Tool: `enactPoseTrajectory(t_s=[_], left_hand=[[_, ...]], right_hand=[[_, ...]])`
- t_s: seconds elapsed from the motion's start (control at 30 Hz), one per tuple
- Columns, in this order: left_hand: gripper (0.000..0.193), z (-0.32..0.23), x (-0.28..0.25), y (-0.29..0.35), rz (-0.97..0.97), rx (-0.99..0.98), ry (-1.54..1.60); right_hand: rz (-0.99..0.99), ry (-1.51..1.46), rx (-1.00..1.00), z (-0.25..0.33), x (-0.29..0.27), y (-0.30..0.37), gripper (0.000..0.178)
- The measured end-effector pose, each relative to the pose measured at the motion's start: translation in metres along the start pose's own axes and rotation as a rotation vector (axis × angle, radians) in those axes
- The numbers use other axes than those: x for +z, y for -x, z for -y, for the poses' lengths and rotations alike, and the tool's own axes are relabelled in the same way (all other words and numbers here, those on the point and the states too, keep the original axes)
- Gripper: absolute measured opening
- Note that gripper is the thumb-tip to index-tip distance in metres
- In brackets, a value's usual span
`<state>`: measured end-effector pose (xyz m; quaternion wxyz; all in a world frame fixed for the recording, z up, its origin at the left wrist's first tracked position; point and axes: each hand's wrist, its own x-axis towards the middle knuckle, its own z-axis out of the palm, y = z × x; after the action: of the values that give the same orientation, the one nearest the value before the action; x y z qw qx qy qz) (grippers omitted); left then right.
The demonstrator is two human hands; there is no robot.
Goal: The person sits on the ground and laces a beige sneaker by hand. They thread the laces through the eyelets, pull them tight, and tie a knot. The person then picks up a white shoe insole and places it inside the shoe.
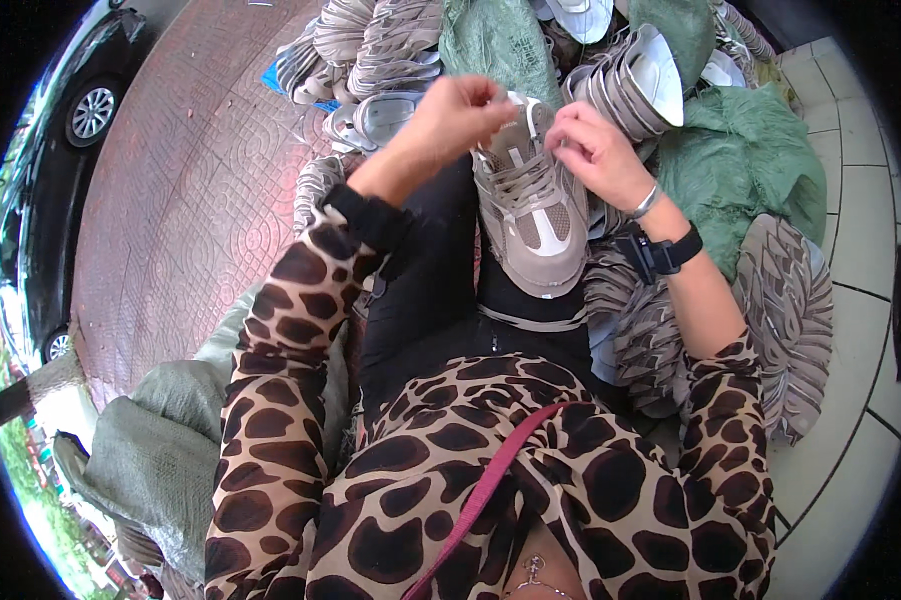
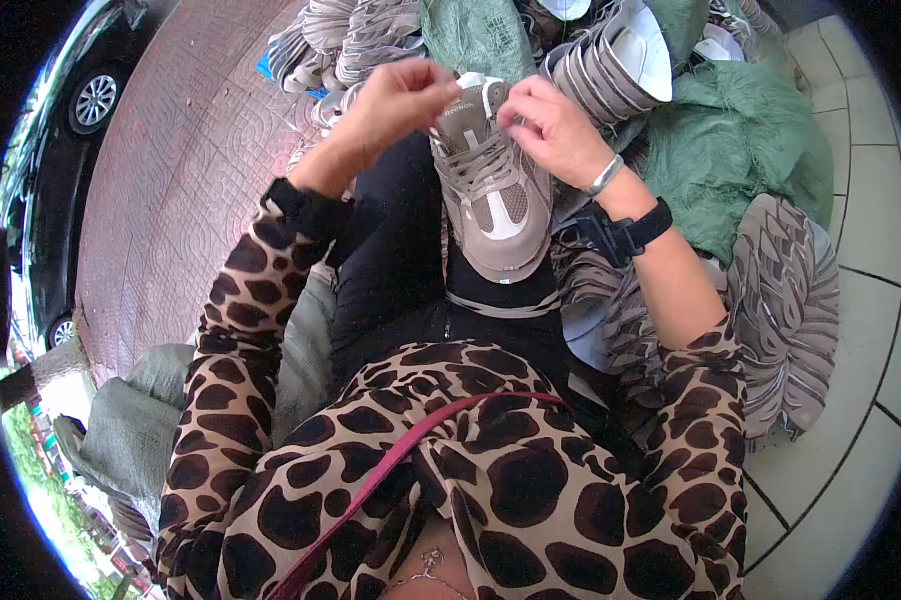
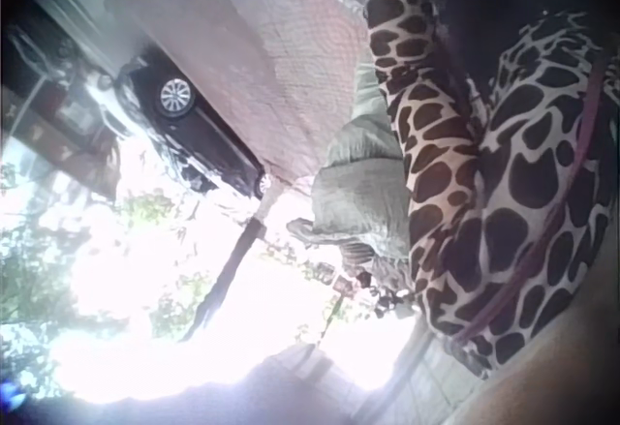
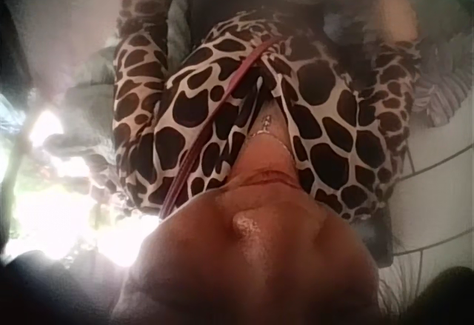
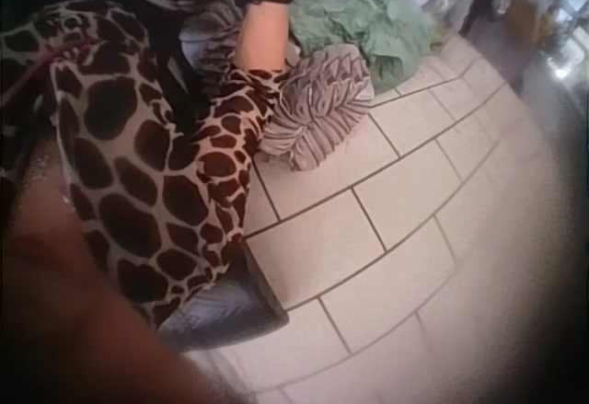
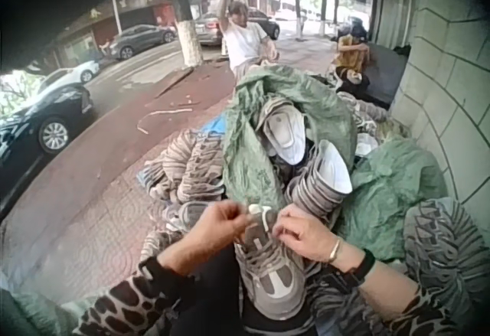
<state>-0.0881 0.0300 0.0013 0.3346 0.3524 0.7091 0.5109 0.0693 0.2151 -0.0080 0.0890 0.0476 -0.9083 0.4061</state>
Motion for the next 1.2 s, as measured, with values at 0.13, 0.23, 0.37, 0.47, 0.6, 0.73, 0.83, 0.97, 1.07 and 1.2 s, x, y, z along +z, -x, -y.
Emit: enactPoseTrajectory(t_s=[0.13,0.23,0.37,0.47,0.6,0.73,0.83,0.97,1.07,1.2], left_hand=[[0.020,0.016,0.034,0.030,-0.092,0.006,-0.352],[0.019,0.009,0.049,0.046,-0.203,0.002,-0.385],[0.020,0.021,0.053,0.047,-0.326,0.071,-0.511],[0.021,0.017,0.051,0.051,-0.298,0.030,-0.570],[0.022,0.015,0.049,0.052,-0.248,0.010,-0.583],[0.023,0.015,0.049,0.048,-0.247,-0.006,-0.590],[0.024,0.016,0.048,0.045,-0.241,0.006,-0.570],[0.024,0.015,0.049,0.044,-0.236,0.009,-0.582],[0.023,0.015,0.048,0.043,-0.216,0.004,-0.613],[0.022,0.008,0.047,0.045,-0.151,-0.039,-0.581]], right_hand=[[0.045,0.051,0.085,-0.002,0.006,0.012,0.010],[-0.038,0.093,-0.060,-0.003,0.013,0.013,0.010],[0.079,0.001,-0.122,-0.013,0.009,0.003,0.009],[0.388,-0.117,-0.166,-0.032,-0.009,-0.017,0.010],[0.754,-0.236,0.014,-0.030,-0.033,-0.030,0.012],[0.468,-0.325,-0.026,-0.037,-0.020,-0.012,0.016],[0.223,-0.270,-0.024,-0.034,-0.004,0.005,0.021],[0.042,-0.143,-0.133,-0.032,0.015,0.012,0.019],[0.004,-0.029,-0.179,-0.025,0.019,0.008,0.012],[0.289,0.026,-0.189,-0.020,-0.010,-0.006,0.010]])
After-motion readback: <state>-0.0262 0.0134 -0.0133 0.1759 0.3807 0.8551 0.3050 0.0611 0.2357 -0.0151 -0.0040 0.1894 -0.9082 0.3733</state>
